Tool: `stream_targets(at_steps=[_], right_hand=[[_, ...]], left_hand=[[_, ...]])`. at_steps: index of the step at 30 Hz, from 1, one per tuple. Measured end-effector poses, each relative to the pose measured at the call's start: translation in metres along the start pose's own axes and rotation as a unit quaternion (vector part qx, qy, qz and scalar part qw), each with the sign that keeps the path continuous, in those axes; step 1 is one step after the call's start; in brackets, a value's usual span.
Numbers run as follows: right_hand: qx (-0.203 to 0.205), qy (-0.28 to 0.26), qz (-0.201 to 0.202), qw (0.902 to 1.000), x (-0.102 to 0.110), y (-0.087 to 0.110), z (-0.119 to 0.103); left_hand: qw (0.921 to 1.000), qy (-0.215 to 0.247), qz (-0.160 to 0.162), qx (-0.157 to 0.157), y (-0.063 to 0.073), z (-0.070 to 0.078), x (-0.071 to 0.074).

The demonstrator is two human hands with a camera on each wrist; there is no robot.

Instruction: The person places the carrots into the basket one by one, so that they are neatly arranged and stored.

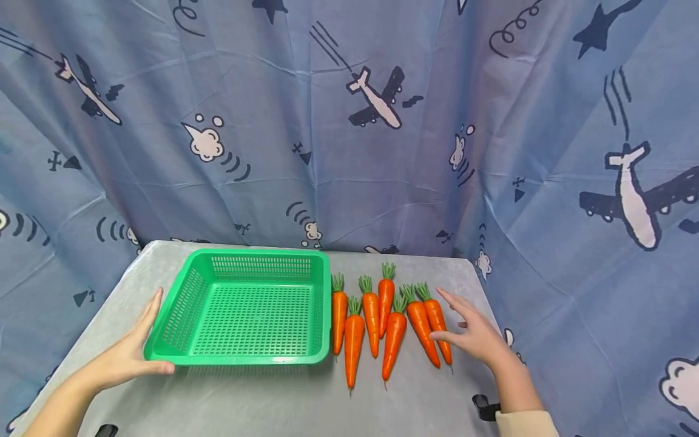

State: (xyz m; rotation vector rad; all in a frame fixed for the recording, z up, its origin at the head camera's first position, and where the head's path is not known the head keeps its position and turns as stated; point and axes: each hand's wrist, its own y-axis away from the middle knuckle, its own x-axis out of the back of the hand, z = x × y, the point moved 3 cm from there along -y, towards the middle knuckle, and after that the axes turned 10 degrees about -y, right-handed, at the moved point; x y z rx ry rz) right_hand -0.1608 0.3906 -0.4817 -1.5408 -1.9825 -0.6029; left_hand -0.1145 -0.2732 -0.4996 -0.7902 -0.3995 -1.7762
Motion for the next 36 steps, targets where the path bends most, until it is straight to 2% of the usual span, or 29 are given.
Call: stream_targets(at_steps=[2,5,12,23,31,36], right_hand=[[-0.010,-0.012,-0.004,0.9999,-0.001,-0.003,0.006],[-0.027,-0.022,-0.011,0.9993,-0.002,-0.008,0.016],[-0.070,-0.018,-0.029,0.9970,-0.003,-0.019,0.037],[-0.084,-0.056,-0.089,0.9909,-0.009,-0.036,0.054],[-0.085,-0.044,-0.094,0.9909,-0.016,-0.045,0.058],[-0.102,-0.040,-0.084,0.9904,-0.017,-0.046,0.060]], left_hand=[[0.9995,0.028,-0.009,0.008,-0.001,-0.001,-0.003],[0.9986,0.044,-0.019,0.022,-0.003,-0.004,-0.006],[0.9988,0.014,-0.031,0.035,-0.007,-0.005,-0.007],[0.9965,0.006,-0.049,0.067,-0.013,-0.002,-0.003],[0.9950,-0.044,-0.049,0.075,-0.015,0.002,0.000],[0.9946,-0.054,-0.043,0.077,-0.012,0.002,-0.001]])
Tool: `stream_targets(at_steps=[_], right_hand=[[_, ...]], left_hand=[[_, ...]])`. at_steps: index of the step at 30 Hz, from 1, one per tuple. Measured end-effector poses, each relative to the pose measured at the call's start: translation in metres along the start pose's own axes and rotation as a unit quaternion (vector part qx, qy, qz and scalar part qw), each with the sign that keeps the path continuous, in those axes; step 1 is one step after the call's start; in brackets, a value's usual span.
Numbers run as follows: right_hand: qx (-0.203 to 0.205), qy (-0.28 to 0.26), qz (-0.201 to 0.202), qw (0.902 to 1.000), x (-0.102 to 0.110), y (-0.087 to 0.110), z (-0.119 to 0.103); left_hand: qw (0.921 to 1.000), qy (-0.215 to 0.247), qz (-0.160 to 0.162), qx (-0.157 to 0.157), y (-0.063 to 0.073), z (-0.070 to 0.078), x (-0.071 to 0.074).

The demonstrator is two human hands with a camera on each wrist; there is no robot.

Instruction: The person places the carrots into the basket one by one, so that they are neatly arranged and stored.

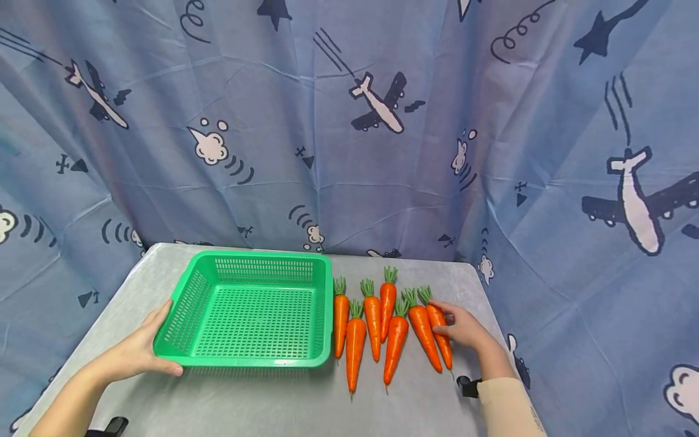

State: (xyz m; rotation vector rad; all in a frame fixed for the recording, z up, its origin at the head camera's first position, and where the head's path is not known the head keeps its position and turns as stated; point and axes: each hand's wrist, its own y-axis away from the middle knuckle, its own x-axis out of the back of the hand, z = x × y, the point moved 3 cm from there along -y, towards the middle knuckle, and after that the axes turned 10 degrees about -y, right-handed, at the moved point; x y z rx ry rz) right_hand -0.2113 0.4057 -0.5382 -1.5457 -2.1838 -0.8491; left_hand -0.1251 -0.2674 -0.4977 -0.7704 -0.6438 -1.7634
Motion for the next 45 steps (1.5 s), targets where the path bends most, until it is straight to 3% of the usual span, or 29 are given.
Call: stream_targets(at_steps=[6,11,17,21,35,45], right_hand=[[0.004,-0.013,0.037,0.9992,0.007,0.007,-0.004],[0.024,-0.079,0.060,0.9947,0.015,0.014,-0.006],[0.052,-0.192,0.068,0.9777,0.017,0.018,-0.012],[0.055,-0.238,0.072,0.9671,0.015,0.019,-0.023],[0.096,-0.228,0.064,0.9668,0.006,0.006,-0.084],[0.129,-0.245,0.058,0.9592,-0.013,-0.003,-0.122]], left_hand=[[1.0000,0.006,-0.005,0.000,0.000,-0.003,-0.001],[0.9998,0.017,-0.010,0.001,0.000,-0.004,-0.001],[0.9996,0.027,-0.011,-0.002,0.001,-0.003,-0.001],[0.9995,0.029,-0.007,-0.007,0.002,-0.001,0.001],[0.9999,0.012,-0.008,0.001,0.003,-0.003,0.001],[0.9998,0.000,-0.014,0.011,0.001,-0.003,0.001]])
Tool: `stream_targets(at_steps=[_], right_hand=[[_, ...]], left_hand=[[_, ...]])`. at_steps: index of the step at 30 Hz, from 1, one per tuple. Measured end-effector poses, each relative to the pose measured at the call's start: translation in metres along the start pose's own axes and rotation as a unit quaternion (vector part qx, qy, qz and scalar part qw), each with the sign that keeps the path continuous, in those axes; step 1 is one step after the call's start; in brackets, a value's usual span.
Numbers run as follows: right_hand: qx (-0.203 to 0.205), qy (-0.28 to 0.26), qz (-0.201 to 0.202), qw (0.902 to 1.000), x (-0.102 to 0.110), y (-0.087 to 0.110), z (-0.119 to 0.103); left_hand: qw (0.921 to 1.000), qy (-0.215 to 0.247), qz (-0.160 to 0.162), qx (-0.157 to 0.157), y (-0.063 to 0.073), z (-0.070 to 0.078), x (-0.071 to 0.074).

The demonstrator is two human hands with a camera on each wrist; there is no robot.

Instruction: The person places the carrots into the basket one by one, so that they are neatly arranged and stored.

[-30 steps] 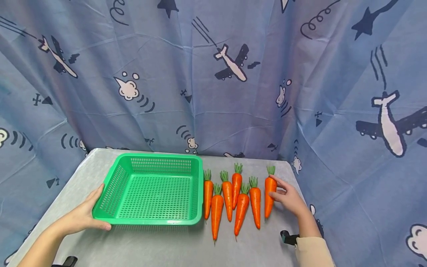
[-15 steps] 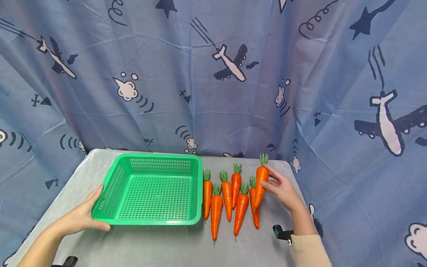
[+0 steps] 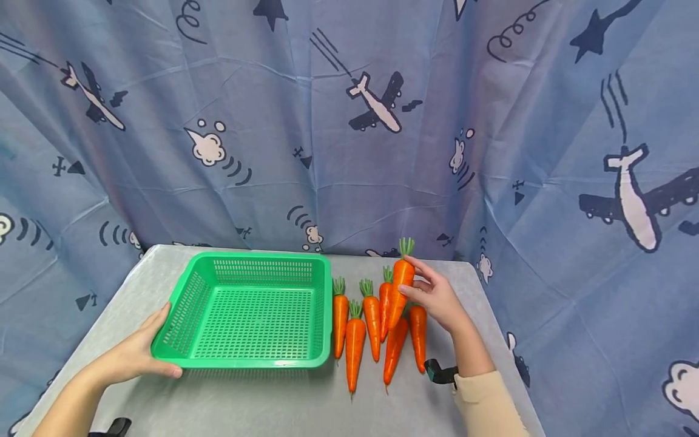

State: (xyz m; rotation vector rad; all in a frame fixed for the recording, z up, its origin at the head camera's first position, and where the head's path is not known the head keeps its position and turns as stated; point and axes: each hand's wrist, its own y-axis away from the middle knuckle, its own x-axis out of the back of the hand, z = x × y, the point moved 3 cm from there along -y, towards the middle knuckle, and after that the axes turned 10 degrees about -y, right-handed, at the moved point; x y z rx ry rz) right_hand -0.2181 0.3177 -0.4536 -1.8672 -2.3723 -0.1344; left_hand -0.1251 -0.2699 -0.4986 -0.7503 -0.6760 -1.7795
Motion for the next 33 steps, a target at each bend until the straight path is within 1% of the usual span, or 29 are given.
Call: stream_targets(at_steps=[7,14,19,23,27,33], right_hand=[[0.011,-0.023,-0.029,0.9992,-0.025,-0.012,-0.005],[0.015,-0.022,-0.042,0.9988,-0.049,-0.021,-0.009],[0.014,-0.034,-0.052,0.9980,-0.065,-0.028,-0.012],[0.021,-0.047,-0.071,0.9962,-0.078,-0.034,-0.013],[0.023,-0.073,-0.094,0.9927,-0.091,-0.040,-0.016],[0.024,-0.095,-0.107,0.9894,-0.109,-0.048,-0.024]], left_hand=[[1.0000,0.001,-0.003,-0.002,-0.001,0.004,0.002],[0.9999,0.008,-0.001,-0.009,0.000,0.002,0.002],[0.9999,0.009,-0.006,-0.003,0.001,0.000,0.001],[0.9999,0.010,-0.004,-0.002,0.003,0.000,0.000],[0.9999,0.009,-0.005,0.000,0.004,0.001,-0.001],[0.9999,0.011,-0.007,-0.002,0.003,0.001,0.000]])
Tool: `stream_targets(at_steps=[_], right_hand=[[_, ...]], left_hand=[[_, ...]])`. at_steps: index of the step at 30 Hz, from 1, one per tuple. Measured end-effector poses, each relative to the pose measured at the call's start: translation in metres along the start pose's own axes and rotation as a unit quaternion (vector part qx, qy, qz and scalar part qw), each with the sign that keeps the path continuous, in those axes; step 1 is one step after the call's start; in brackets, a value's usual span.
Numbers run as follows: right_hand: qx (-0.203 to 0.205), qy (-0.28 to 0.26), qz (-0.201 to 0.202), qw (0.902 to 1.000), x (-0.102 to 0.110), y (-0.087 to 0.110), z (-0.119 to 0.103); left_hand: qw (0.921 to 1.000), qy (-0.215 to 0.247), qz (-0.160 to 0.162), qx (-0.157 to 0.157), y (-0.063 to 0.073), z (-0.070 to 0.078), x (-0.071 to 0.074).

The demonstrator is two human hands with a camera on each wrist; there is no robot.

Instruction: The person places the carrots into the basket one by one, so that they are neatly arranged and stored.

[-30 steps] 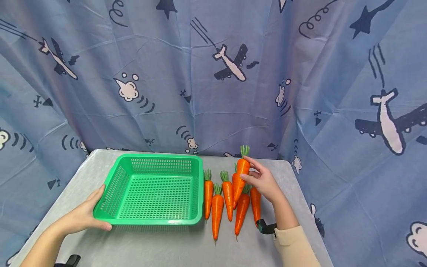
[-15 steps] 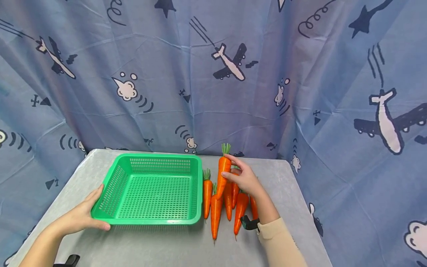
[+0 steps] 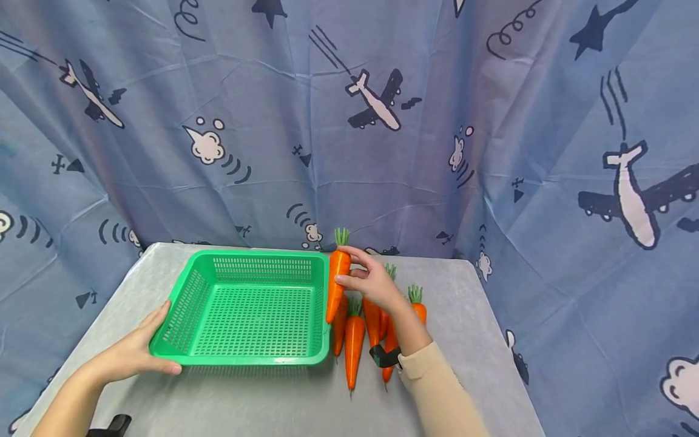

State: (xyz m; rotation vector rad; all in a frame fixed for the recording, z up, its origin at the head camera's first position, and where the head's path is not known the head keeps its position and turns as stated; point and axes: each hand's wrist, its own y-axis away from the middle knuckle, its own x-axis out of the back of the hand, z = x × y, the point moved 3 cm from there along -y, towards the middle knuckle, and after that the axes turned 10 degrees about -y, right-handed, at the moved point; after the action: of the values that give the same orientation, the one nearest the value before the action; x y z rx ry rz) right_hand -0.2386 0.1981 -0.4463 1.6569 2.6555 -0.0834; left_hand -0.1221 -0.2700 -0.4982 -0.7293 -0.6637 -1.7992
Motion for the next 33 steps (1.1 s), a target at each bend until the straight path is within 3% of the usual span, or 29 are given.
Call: stream_targets(at_steps=[9,20,33], right_hand=[[-0.022,0.000,-0.019,0.9996,-0.028,-0.023,-0.005],[-0.018,-0.015,-0.035,0.9991,-0.057,-0.043,-0.005],[-0.030,-0.030,-0.046,0.9980,-0.091,-0.071,-0.004]], left_hand=[[0.9999,0.006,-0.001,0.008,0.000,0.000,0.001],[0.9998,0.015,0.009,-0.004,-0.004,0.001,-0.001],[0.9995,0.023,0.019,-0.006,0.003,-0.005,-0.003]])
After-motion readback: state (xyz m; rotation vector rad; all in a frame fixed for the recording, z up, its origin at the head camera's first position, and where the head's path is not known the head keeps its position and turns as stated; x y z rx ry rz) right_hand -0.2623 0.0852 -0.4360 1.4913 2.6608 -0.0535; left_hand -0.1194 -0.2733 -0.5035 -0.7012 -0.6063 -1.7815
